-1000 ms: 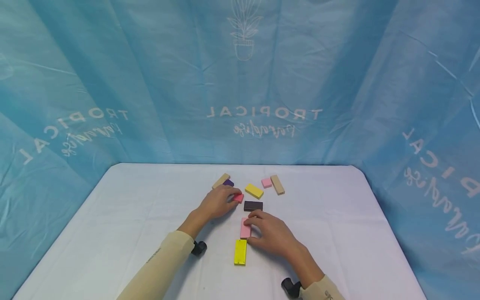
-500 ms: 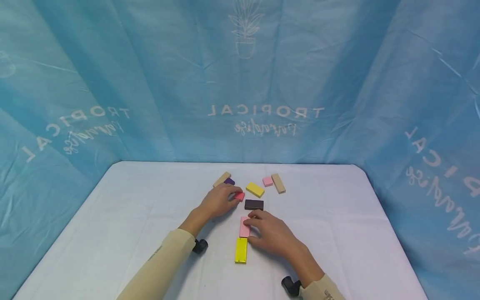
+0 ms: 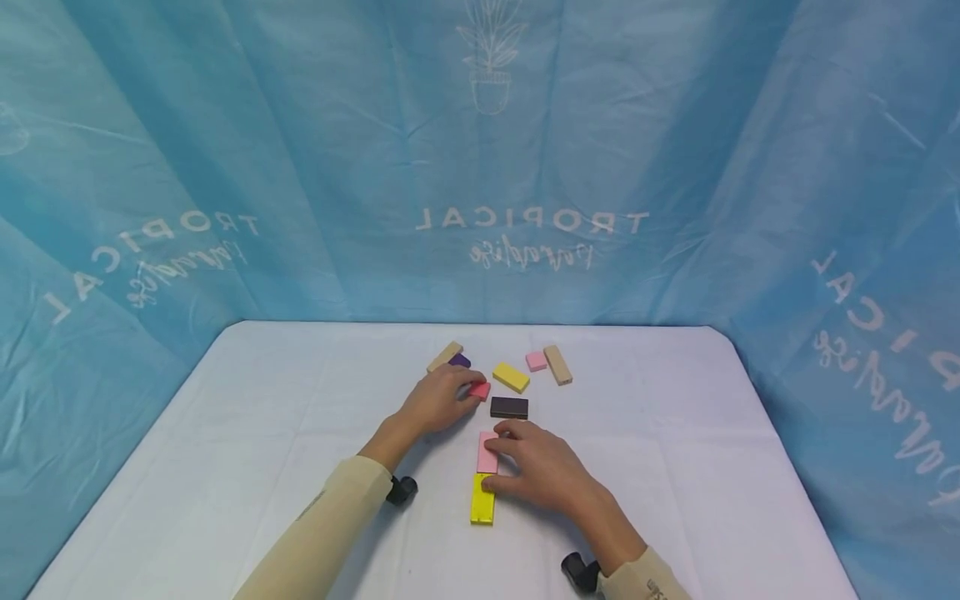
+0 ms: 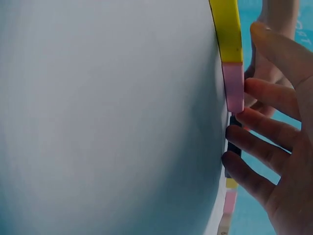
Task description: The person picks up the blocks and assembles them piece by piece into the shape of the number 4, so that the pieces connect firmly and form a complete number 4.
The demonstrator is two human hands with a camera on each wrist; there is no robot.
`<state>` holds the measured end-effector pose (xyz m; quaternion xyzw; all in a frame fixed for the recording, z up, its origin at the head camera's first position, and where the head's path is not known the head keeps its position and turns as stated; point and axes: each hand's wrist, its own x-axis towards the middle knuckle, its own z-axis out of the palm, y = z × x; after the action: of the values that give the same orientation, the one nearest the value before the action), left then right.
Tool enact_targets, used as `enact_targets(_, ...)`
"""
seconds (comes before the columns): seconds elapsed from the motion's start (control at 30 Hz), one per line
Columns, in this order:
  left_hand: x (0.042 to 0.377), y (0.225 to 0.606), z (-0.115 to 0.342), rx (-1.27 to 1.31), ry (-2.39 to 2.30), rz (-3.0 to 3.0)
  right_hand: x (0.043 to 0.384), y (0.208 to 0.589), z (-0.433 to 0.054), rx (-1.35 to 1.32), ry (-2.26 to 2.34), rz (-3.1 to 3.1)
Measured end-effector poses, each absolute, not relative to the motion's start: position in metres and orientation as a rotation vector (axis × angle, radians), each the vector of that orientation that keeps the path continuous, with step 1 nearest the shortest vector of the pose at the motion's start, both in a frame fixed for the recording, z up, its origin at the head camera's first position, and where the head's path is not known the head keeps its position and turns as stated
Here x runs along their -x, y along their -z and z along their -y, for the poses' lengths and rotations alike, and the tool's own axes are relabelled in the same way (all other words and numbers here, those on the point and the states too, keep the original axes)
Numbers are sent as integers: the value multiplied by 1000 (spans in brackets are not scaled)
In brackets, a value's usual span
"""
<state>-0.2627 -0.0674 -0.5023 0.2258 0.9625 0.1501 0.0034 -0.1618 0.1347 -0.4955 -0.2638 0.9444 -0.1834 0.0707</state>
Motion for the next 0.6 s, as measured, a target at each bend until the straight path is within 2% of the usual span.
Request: enact_targets(0.6, 265, 502, 66, -698, -400, -3010, 159, 494, -129, 767, 518, -2845)
